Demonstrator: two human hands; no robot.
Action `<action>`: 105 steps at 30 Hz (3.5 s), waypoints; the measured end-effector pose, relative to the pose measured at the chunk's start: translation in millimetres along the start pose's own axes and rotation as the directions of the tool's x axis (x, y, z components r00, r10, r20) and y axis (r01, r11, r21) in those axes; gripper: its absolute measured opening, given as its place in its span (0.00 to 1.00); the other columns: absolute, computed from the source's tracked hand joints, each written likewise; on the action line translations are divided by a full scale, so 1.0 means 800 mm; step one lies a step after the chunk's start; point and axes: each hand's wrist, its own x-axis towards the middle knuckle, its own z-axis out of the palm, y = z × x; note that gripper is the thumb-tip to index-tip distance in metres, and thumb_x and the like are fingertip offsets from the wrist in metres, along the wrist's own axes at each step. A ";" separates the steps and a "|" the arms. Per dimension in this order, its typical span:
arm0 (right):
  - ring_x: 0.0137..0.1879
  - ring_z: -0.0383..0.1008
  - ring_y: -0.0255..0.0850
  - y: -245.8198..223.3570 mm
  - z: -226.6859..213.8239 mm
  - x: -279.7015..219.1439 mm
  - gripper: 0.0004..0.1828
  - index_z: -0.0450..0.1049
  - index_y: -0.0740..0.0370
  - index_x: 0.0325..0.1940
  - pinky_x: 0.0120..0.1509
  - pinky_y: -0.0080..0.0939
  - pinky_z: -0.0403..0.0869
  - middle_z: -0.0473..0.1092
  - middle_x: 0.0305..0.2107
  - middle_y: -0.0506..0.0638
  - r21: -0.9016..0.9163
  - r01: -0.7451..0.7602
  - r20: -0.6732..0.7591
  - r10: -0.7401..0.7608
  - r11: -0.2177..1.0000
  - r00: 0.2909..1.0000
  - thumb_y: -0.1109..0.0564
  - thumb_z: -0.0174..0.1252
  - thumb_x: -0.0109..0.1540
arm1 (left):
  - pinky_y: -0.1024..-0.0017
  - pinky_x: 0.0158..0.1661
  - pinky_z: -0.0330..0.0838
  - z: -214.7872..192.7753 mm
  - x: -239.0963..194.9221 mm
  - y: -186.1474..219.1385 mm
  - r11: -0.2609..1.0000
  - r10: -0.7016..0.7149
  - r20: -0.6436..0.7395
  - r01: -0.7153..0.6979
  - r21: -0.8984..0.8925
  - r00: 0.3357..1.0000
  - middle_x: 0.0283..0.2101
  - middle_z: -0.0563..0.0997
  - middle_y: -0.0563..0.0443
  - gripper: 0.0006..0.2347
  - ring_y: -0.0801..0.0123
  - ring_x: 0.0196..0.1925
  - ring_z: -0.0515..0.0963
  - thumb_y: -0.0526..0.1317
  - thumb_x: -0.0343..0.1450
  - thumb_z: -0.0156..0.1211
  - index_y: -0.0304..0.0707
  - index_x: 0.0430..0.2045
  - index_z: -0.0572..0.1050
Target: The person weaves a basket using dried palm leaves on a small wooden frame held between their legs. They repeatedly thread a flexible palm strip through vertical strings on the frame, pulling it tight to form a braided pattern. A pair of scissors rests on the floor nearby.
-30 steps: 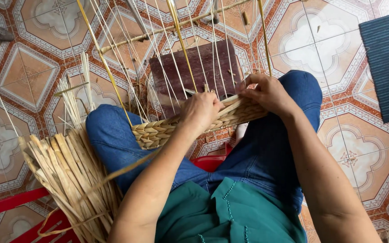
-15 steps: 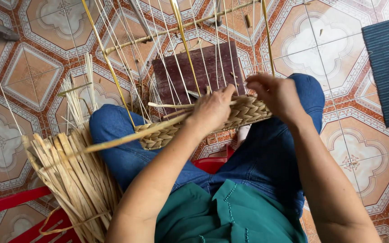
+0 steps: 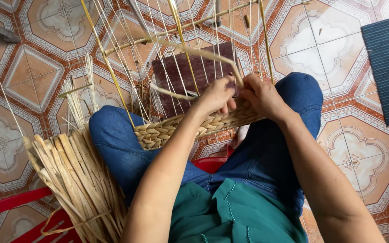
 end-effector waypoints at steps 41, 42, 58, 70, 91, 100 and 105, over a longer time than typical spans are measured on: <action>0.30 0.72 0.29 0.016 0.018 0.022 0.06 0.77 0.63 0.36 0.34 0.32 0.73 0.77 0.25 0.47 0.415 -0.133 0.039 0.129 0.900 0.991 0.58 0.62 0.64 | 0.59 0.24 0.77 0.015 -0.102 -0.066 0.602 0.365 -0.240 -0.031 0.798 0.900 0.24 0.82 0.41 0.13 0.57 0.24 0.83 0.46 0.79 0.48 0.34 0.39 0.75; 0.30 0.72 0.29 0.014 0.016 0.024 0.06 0.77 0.63 0.36 0.34 0.32 0.73 0.77 0.25 0.47 0.414 -0.123 0.032 0.121 0.902 0.992 0.58 0.62 0.64 | 0.59 0.24 0.77 0.008 -0.115 -0.076 0.598 0.372 -0.244 -0.030 0.801 0.896 0.24 0.82 0.41 0.13 0.57 0.24 0.83 0.46 0.79 0.48 0.34 0.39 0.75; 0.31 0.71 0.28 -0.166 -0.217 0.086 0.06 0.76 0.64 0.54 0.33 0.29 0.70 0.76 0.35 0.49 0.504 0.642 -0.669 -0.209 0.578 0.713 0.60 0.59 0.74 | 0.55 0.39 0.78 -0.090 -0.254 -0.186 0.852 0.065 -0.571 0.252 0.458 0.819 0.30 0.86 0.47 0.11 0.51 0.38 0.85 0.53 0.69 0.59 0.53 0.34 0.82; 0.33 0.74 0.28 -0.209 -0.249 0.072 0.02 0.74 0.59 0.50 0.37 0.29 0.74 0.74 0.31 0.45 0.351 0.780 -0.757 -0.333 0.519 0.562 0.60 0.58 0.74 | 0.55 0.47 0.79 -0.141 -0.227 -0.312 0.734 -0.095 -0.616 0.473 0.486 0.782 0.32 0.86 0.50 0.11 0.54 0.41 0.86 0.58 0.68 0.62 0.62 0.35 0.81; 0.44 0.78 0.30 -0.188 -0.146 0.044 0.05 0.79 0.60 0.45 0.46 0.31 0.77 0.76 0.44 0.48 0.192 0.655 -0.514 -0.494 0.731 0.701 0.58 0.59 0.70 | 0.74 0.42 0.83 -0.106 -0.339 0.012 0.587 0.809 -0.532 -0.407 0.700 0.252 0.52 0.83 0.48 0.13 0.65 0.43 0.86 0.39 0.72 0.62 0.43 0.50 0.78; 0.46 0.79 0.38 -0.219 -0.131 0.014 0.07 0.77 0.63 0.41 0.50 0.36 0.78 0.75 0.40 0.49 0.013 0.580 -0.465 -0.509 0.814 0.725 0.64 0.66 0.60 | 0.74 0.57 0.82 -0.036 -0.313 0.151 0.051 0.930 -0.288 -0.697 0.716 -0.228 0.55 0.81 0.50 0.15 0.68 0.55 0.82 0.37 0.76 0.64 0.45 0.58 0.73; 0.58 0.71 0.41 -0.264 -0.163 -0.037 0.18 0.73 0.68 0.51 0.61 0.38 0.74 0.69 0.50 0.54 0.184 0.701 -0.465 -0.568 0.689 0.679 0.66 0.60 0.57 | 0.82 0.43 0.83 -0.027 -0.301 0.155 0.104 0.910 -0.391 -0.836 0.539 -0.139 0.43 0.85 0.57 0.13 0.78 0.41 0.86 0.32 0.76 0.67 0.40 0.54 0.77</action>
